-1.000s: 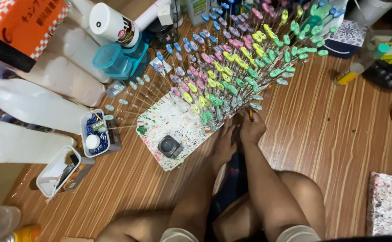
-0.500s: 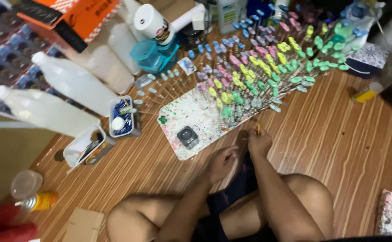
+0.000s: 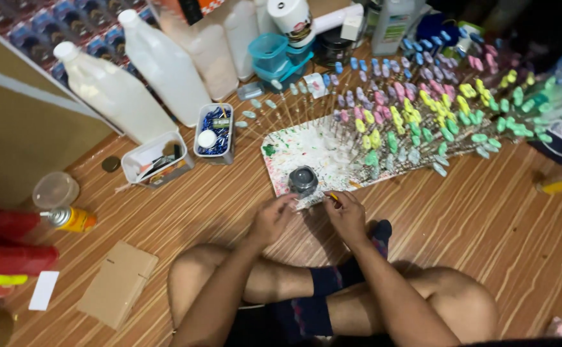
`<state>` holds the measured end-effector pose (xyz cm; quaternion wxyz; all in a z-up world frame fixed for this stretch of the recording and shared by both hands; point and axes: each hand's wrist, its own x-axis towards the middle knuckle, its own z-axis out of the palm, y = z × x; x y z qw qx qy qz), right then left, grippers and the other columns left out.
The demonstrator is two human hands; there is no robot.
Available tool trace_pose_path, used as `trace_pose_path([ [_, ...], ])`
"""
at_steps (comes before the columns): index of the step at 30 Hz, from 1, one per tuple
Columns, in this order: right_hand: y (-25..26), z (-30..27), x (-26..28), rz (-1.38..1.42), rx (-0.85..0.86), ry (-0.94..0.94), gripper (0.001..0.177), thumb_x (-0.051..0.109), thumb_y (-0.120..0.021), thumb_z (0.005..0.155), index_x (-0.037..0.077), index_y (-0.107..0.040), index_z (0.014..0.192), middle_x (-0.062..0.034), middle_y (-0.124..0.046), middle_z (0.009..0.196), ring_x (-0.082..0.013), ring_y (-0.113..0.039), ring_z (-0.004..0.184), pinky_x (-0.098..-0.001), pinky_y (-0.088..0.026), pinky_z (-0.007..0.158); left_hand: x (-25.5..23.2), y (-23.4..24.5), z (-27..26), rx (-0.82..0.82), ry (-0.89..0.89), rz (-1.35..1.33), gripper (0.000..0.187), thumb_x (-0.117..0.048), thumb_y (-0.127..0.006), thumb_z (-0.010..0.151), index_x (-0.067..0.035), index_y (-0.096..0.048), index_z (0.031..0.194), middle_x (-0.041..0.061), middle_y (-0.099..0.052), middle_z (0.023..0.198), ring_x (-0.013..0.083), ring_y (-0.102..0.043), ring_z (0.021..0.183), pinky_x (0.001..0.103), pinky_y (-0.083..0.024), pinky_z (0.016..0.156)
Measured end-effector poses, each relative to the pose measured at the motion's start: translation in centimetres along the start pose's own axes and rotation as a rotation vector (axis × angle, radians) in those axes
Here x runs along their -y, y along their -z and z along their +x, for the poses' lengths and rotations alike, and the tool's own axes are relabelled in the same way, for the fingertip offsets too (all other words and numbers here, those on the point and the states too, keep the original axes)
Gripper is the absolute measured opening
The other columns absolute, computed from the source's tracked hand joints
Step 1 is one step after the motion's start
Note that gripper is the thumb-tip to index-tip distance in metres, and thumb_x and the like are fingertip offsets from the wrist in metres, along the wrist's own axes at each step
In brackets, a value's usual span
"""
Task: Detailing fishing lures by applying paint with a small brush
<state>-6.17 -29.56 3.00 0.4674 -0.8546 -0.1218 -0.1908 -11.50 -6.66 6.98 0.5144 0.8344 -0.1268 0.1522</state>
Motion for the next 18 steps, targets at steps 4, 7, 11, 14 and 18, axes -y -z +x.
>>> trace_pose_path([
  [4,0.0,0.3,0.4,0.021,0.056,-0.002,0.02,0.014,-0.081,0.084,0.021,-0.081,0.103,-0.0072,-0.073,0.082,-0.0285,-0.072,0.077,-0.0384,-0.056,0.071,1.2,0.6,0.6,-0.197,0.444,-0.232,0.031,-0.026,-0.057,0.103,-0.014,-0.069,0.129,0.015,-0.077,0.111,0.0315,-0.073,0.104,0.044,-0.061,0.09],
  [7,-0.1,0.5,0.1,0.022,0.065,-0.057,0.02,0.017,-0.081,0.086,0.018,-0.08,0.106,-0.0091,-0.073,0.085,-0.0261,-0.071,0.077,-0.0368,-0.055,0.072,3.1,0.3,2.5,-0.356,0.413,-0.219,0.03,-0.023,-0.057,0.105,-0.01,-0.069,0.128,0.021,-0.075,0.111,0.0338,-0.072,0.105,0.046,-0.061,0.089],
  [11,-0.4,0.9,-1.0,0.001,0.076,-0.055,0.022,0.016,-0.08,0.086,0.02,-0.08,0.108,-0.0075,-0.072,0.083,-0.0243,-0.07,0.074,-0.0362,-0.055,0.07,7.2,-1.0,4.9,-0.487,0.373,-0.161,0.029,-0.021,-0.061,0.103,-0.006,-0.068,0.127,0.021,-0.075,0.11,0.0369,-0.071,0.104,0.049,-0.06,0.087],
  [14,-0.9,1.0,-1.4,0.009,0.091,-0.074,0.021,0.016,-0.08,0.087,0.019,-0.08,0.108,-0.0072,-0.071,0.082,-0.023,-0.069,0.074,-0.0352,-0.055,0.071,10.5,-2.5,6.1,-0.576,0.403,-0.168,0.03,-0.023,-0.063,0.102,-0.01,-0.069,0.127,0.018,-0.075,0.112,0.0342,-0.071,0.108,0.046,-0.059,0.089],
  [18,-1.1,1.6,-1.3,0.019,0.092,-0.108,0.02,0.015,-0.08,0.088,0.018,-0.08,0.107,-0.0062,-0.069,0.079,-0.0206,-0.067,0.074,-0.0329,-0.053,0.071,13.7,-4.2,7.4,-0.671,0.404,-0.204,0.032,-0.02,-0.065,0.1,-0.008,-0.069,0.13,0.016,-0.075,0.114,0.0302,-0.07,0.112,0.041,-0.058,0.093],
])
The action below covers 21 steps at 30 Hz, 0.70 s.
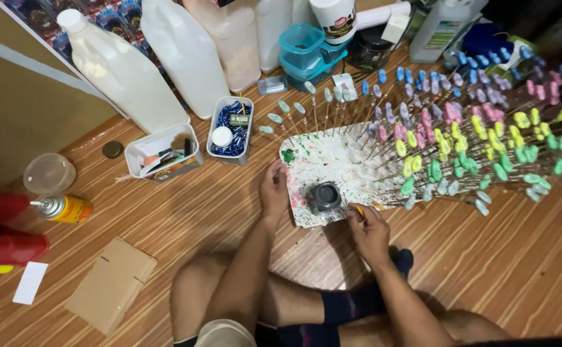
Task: Detailing fishing lures by applying paint with a small brush
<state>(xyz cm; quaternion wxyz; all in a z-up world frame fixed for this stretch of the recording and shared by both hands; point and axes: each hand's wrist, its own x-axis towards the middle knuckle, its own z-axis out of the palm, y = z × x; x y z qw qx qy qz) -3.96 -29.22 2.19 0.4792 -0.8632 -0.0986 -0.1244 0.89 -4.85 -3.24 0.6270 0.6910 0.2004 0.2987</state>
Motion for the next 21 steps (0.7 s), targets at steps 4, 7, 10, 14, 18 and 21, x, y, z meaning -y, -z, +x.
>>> trace_pose_path([
  [4,-0.6,2.1,0.1,0.006,-0.001,-0.022,0.018,0.012,-0.076,0.092,0.016,-0.08,0.109,-0.0087,-0.068,0.079,-0.0242,-0.067,0.075,-0.0356,-0.053,0.072,-0.6,-1.1,1.2,-0.027,-0.025,-0.03,0.033,-0.019,-0.065,0.101,-0.007,-0.067,0.131,0.018,-0.073,0.118,0.0318,-0.068,0.116,0.042,-0.056,0.098],
  [7,-1.7,3.4,0.4,0.076,-0.039,-0.073,0.016,0.011,-0.072,0.096,0.013,-0.079,0.111,-0.0117,-0.066,0.081,-0.0235,-0.065,0.077,-0.0357,-0.051,0.074,-0.4,-2.5,2.0,-0.061,-0.079,-0.085,0.037,-0.008,-0.067,0.099,-0.004,-0.064,0.135,0.022,-0.066,0.122,0.0355,-0.065,0.12,0.042,-0.054,0.101],
  [10,-1.9,3.7,1.3,0.105,0.006,-0.117,0.018,0.016,-0.066,0.102,0.016,-0.079,0.115,-0.0091,-0.071,0.092,-0.0241,-0.069,0.089,-0.037,-0.052,0.085,-0.8,-3.3,2.5,-0.084,-0.124,-0.055,0.036,-0.013,-0.066,0.101,-0.005,-0.065,0.136,0.019,-0.062,0.125,0.0359,-0.063,0.121,0.039,-0.056,0.097],
  [14,-1.7,4.2,1.7,0.142,0.055,-0.083,0.025,0.014,-0.056,0.107,0.011,-0.076,0.121,-0.0137,-0.073,0.099,-0.0324,-0.07,0.099,-0.0424,-0.052,0.091,0.2,-4.2,3.4,-0.106,-0.133,0.0,0.027,-0.015,-0.063,0.104,-0.005,-0.067,0.129,0.014,-0.063,0.116,0.0324,-0.067,0.115,0.038,-0.058,0.093],
  [18,-2.1,3.9,1.3,0.157,0.084,-0.084,0.027,0.015,-0.054,0.108,0.009,-0.075,0.123,-0.0157,-0.074,0.106,-0.0345,-0.07,0.107,-0.0452,-0.051,0.096,-1.8,-3.7,4.5,-0.08,-0.204,0.093,0.018,-0.015,-0.058,0.106,-0.01,-0.071,0.116,0.008,-0.072,0.109,0.0272,-0.069,0.107,0.037,-0.055,0.096],
  [21,-1.9,3.9,1.1,0.147,0.076,-0.084,0.027,0.014,-0.054,0.108,0.009,-0.075,0.123,-0.0157,-0.073,0.104,-0.0349,-0.07,0.105,-0.0462,-0.051,0.094,-2.6,-3.7,5.0,-0.07,-0.22,0.08,0.014,-0.013,-0.056,0.106,-0.007,-0.069,0.109,0.011,-0.069,0.105,0.0303,-0.069,0.105,0.041,-0.054,0.095],
])
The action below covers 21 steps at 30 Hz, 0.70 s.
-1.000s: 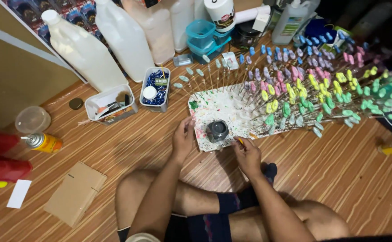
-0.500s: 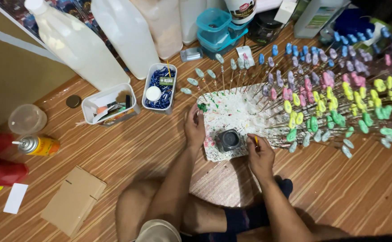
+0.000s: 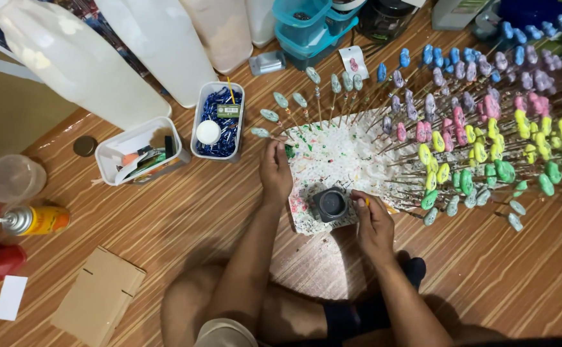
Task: Detailing fishing lures by applying paint with a small brush
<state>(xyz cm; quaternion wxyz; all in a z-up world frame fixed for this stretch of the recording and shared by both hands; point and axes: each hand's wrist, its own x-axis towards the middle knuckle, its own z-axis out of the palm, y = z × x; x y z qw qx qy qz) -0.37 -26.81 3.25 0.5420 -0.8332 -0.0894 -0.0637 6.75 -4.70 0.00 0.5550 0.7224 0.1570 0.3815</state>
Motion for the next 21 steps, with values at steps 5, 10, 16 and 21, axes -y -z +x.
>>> trace_pose_path([
  [5,0.3,-0.6,0.4,-0.004,0.0,-0.004,0.027,0.017,-0.053,0.109,0.011,-0.075,0.123,-0.0128,-0.074,0.106,-0.0313,-0.07,0.104,-0.0439,-0.051,0.094,1.3,0.0,-0.5,0.0,-0.006,-0.025,0.016,-0.015,-0.054,0.108,-0.013,-0.069,0.109,0.007,-0.067,0.104,0.0278,-0.067,0.107,0.039,-0.051,0.1],
  [10,0.5,-0.6,1.2,-0.024,-0.016,0.002,0.027,0.017,-0.054,0.108,0.012,-0.075,0.124,-0.0118,-0.074,0.107,-0.0319,-0.07,0.106,-0.0446,-0.051,0.095,2.0,0.5,-0.8,0.037,-0.008,-0.062,0.016,-0.016,-0.05,0.109,-0.014,-0.066,0.111,0.009,-0.064,0.106,0.0315,-0.064,0.111,0.043,-0.045,0.108],
  [16,0.6,-0.8,2.1,0.007,-0.041,0.092,0.026,0.012,-0.055,0.107,0.008,-0.076,0.122,-0.0138,-0.073,0.099,-0.0306,-0.07,0.093,-0.0436,-0.054,0.086,1.5,0.8,-0.9,0.055,0.035,-0.188,0.022,-0.017,-0.039,0.112,-0.009,-0.059,0.11,0.013,-0.062,0.106,0.0248,-0.064,0.101,0.036,-0.06,0.078],
  [21,0.9,-0.9,3.8,-0.035,-0.084,0.179,0.023,0.008,-0.065,0.101,0.012,-0.079,0.118,-0.0083,-0.075,0.097,-0.0263,-0.072,0.09,-0.0381,-0.055,0.083,0.0,1.7,-0.1,-0.018,-0.264,-0.098,0.017,-0.008,-0.049,0.108,-0.009,-0.066,0.109,0.009,-0.069,0.108,0.0276,-0.069,0.105,0.038,-0.058,0.087],
])
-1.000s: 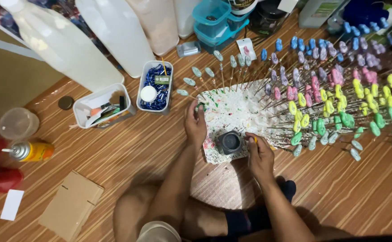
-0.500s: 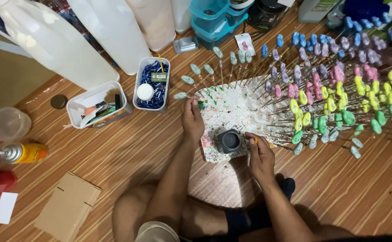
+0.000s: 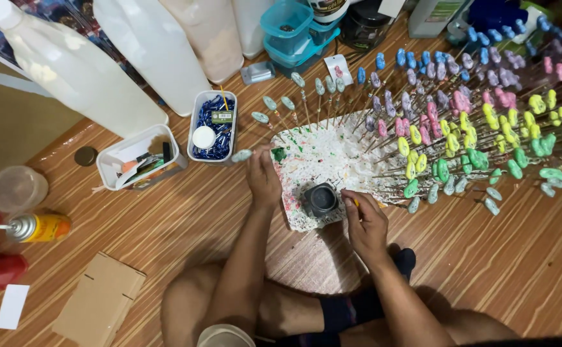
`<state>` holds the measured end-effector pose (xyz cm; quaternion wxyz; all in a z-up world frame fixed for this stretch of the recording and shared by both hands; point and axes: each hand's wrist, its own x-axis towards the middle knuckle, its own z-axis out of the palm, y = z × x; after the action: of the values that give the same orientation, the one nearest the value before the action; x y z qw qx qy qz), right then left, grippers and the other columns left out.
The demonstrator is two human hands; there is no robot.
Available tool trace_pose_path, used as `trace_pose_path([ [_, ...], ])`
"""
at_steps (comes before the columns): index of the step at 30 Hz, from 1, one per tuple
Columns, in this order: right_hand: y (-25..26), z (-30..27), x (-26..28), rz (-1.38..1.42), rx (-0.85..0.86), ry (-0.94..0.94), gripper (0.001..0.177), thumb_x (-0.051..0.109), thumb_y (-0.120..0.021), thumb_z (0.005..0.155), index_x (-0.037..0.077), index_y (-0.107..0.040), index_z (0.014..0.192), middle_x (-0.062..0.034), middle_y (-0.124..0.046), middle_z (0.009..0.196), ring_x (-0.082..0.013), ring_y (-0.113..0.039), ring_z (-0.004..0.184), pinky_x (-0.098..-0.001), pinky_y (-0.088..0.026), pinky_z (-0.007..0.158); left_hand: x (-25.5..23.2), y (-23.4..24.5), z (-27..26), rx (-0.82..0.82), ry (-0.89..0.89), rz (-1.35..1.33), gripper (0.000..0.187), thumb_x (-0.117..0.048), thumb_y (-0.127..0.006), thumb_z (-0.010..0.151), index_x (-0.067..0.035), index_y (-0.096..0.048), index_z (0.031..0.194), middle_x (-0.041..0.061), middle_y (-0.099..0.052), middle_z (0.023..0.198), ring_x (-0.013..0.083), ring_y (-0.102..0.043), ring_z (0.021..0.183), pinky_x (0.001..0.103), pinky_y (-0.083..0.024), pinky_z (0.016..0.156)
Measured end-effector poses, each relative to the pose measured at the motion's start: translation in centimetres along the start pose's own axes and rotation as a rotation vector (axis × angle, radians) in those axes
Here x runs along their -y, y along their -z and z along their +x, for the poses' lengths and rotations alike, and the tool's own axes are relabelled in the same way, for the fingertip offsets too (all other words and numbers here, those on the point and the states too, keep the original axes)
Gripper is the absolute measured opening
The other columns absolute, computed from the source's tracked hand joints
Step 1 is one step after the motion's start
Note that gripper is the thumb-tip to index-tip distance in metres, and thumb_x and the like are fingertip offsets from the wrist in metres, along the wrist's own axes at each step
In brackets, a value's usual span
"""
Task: Detailing fishing lures by applying paint with a small brush
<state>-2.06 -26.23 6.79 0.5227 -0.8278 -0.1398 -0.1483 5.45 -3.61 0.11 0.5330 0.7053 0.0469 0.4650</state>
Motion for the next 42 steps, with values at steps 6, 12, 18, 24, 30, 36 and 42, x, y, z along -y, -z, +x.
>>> trace_pose_path([
  [6,1.1,-0.3,2.8,0.015,-0.1,0.089,0.022,0.006,-0.074,0.094,0.014,-0.082,0.113,-0.004,-0.076,0.093,-0.0144,-0.06,0.064,-0.0269,-0.049,0.059,-4.1,2.8,0.0,0.056,-0.183,0.092,0.02,-0.02,-0.055,0.105,-0.012,-0.071,0.098,0.004,-0.077,0.095,0.0265,-0.072,0.091,0.039,-0.052,0.086],
  [12,2.3,-1.5,3.7,0.038,-0.081,0.171,0.024,0.012,-0.081,0.089,0.014,-0.082,0.113,-0.0068,-0.077,0.094,-0.0248,-0.072,0.077,-0.0343,-0.056,0.066,-8.4,3.5,-6.2,0.299,-0.092,0.218,0.027,-0.032,-0.066,0.1,-0.005,-0.069,0.104,0.02,-0.073,0.1,0.0418,-0.07,0.096,0.051,-0.053,0.086],
  [18,4.3,-4.9,2.8,0.014,-0.152,0.208,0.02,0.009,-0.084,0.083,0.012,-0.082,0.103,-0.0088,-0.079,0.093,-0.0304,-0.075,0.077,-0.0362,-0.06,0.067,-18.4,2.5,-7.3,0.417,-0.365,-0.032,0.014,-0.018,-0.07,0.098,-0.008,-0.071,0.089,0.007,-0.067,0.087,0.0304,-0.07,0.083,0.038,-0.058,0.075],
  [24,8.6,-6.9,3.5,-0.067,-0.213,0.147,0.023,0.002,-0.08,0.082,0.011,-0.082,0.102,-0.0137,-0.079,0.091,-0.0375,-0.075,0.081,-0.0442,-0.06,0.068,-21.0,-0.5,-10.9,0.489,-0.357,0.066,0.014,-0.027,-0.071,0.099,-0.012,-0.074,0.099,0.001,-0.061,0.079,0.0215,-0.068,0.078,0.03,-0.057,0.066],
  [30,12.0,-6.5,-1.4,-0.365,-0.558,-0.088,0.016,0.014,-0.089,0.087,0.006,-0.081,0.097,-0.0199,-0.076,0.084,-0.0405,-0.073,0.084,-0.0469,-0.059,0.069,-22.5,-1.2,-12.4,0.574,-0.272,-0.042,0.019,-0.021,-0.064,0.102,-0.006,-0.073,0.109,0.01,-0.074,0.091,0.0309,-0.074,0.087,0.04,-0.058,0.075],
  [36,12.2,-4.1,-5.8,-0.121,-0.803,-0.253,0.01,0.01,-0.083,0.094,0.008,-0.082,0.104,-0.0171,-0.076,0.09,-0.0296,-0.075,0.087,-0.0375,-0.057,0.077,-15.1,-0.8,-15.8,0.722,-0.198,0.015,0.026,-0.018,-0.067,0.098,0.001,-0.07,0.115,0.023,-0.071,0.105,0.0449,-0.068,0.102,0.052,-0.052,0.089],
  [42,10.1,-2.1,-10.5,-0.154,-0.878,-0.311,0.014,0.016,-0.088,0.09,0.019,-0.083,0.102,-0.0089,-0.079,0.094,-0.0245,-0.076,0.094,-0.0335,-0.06,0.081,-11.8,-1.6,-15.9,0.812,-0.18,0.062,0.032,-0.019,-0.067,0.094,-0.003,-0.067,0.122,0.021,-0.068,0.122,0.0398,-0.066,0.116,0.048,-0.053,0.098],
])
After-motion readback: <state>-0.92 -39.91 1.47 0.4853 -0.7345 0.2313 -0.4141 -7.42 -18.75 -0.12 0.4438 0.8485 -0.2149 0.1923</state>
